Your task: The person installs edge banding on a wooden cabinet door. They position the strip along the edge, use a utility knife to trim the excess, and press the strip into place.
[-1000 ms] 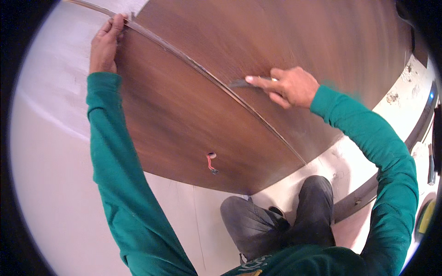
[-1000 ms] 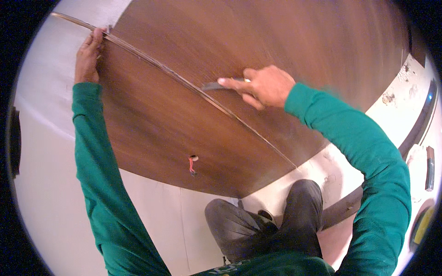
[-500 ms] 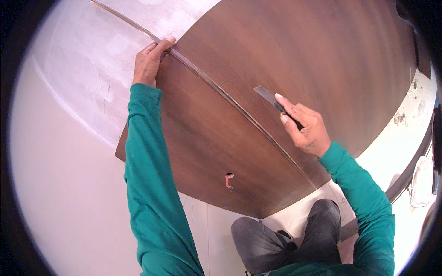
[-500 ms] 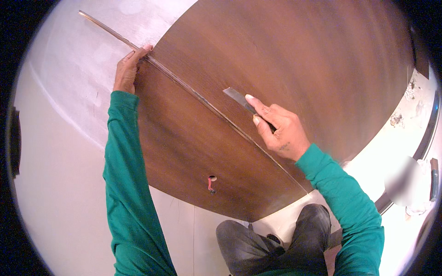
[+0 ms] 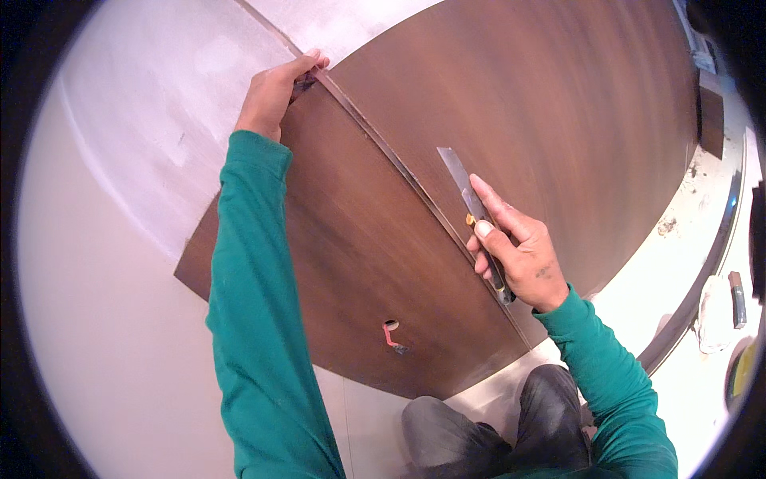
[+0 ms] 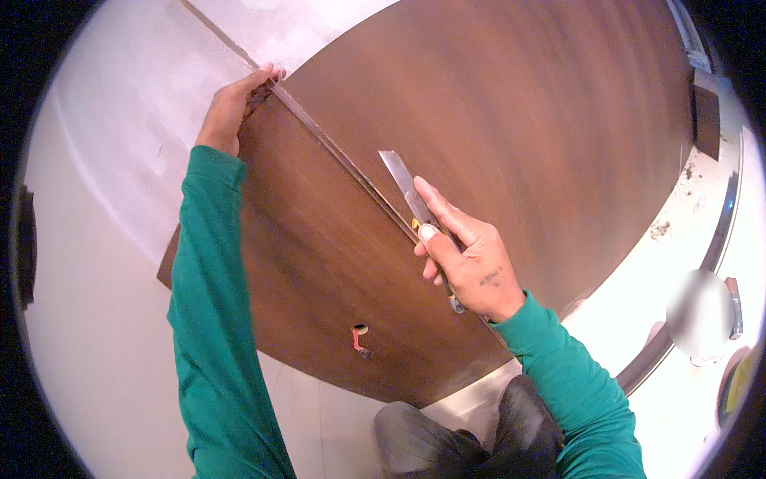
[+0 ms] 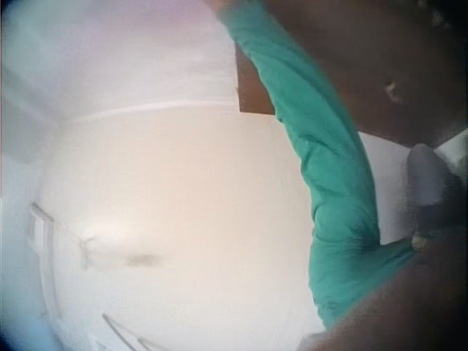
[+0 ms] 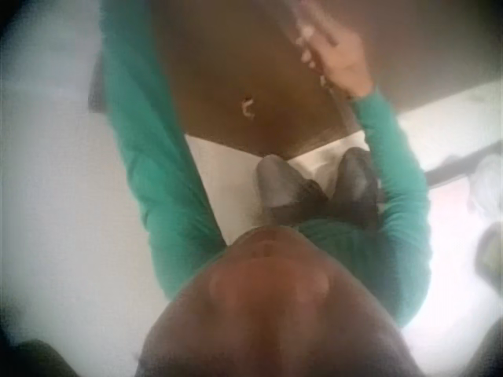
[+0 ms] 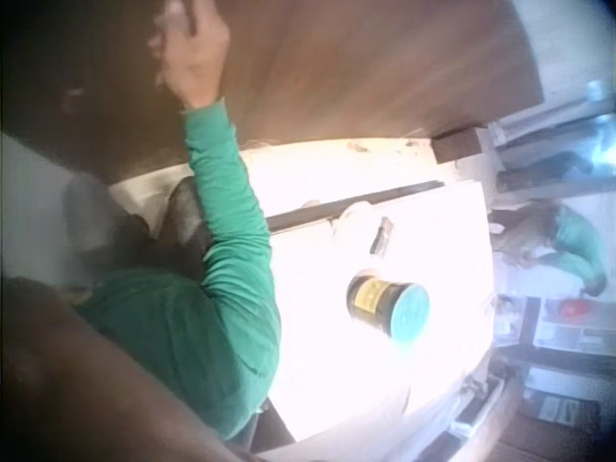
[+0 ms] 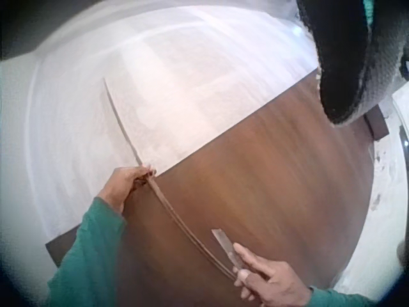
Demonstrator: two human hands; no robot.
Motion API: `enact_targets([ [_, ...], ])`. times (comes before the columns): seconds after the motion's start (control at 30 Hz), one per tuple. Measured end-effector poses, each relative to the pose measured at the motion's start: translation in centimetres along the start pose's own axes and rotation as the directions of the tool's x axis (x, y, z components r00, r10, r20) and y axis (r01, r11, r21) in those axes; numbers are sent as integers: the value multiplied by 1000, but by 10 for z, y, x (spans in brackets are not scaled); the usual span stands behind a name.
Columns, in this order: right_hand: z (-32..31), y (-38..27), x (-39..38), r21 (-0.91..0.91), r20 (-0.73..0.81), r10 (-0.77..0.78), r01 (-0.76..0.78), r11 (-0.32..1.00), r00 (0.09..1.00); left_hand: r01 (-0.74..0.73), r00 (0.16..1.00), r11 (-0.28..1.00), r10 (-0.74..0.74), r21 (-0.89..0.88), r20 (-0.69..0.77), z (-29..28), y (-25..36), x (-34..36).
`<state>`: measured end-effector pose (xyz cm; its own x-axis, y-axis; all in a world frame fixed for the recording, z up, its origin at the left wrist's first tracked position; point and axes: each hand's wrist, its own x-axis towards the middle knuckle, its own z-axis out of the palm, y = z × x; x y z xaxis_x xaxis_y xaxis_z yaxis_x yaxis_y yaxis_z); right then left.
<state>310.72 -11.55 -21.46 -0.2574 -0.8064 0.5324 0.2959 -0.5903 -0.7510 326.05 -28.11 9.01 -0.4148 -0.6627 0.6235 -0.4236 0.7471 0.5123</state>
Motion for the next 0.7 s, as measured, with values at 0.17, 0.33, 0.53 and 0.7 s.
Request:
enact_targets([
  [0.17, 26, -27, 11, 51, -46, 5, -3, 999, 999, -24, 999, 1000, 24, -19, 31, -2, -1, -6],
  [0.33, 54, -69, 37, 101, -153, 118, -103, 990, 981, 16, 1000, 998, -16, -55, 13, -4, -1, -8],
  [0.53, 88, -159, 63, 110, -140, 457, -445, 889, 878, 130, 986, 954, -95, -270, 137, -11, 13, -16],
  [0.7, 103, -220, 82, -77, -283, 554, -595, 800, 783, 284, 931, 901, -178, -329, 319, -20, 6, -12],
])
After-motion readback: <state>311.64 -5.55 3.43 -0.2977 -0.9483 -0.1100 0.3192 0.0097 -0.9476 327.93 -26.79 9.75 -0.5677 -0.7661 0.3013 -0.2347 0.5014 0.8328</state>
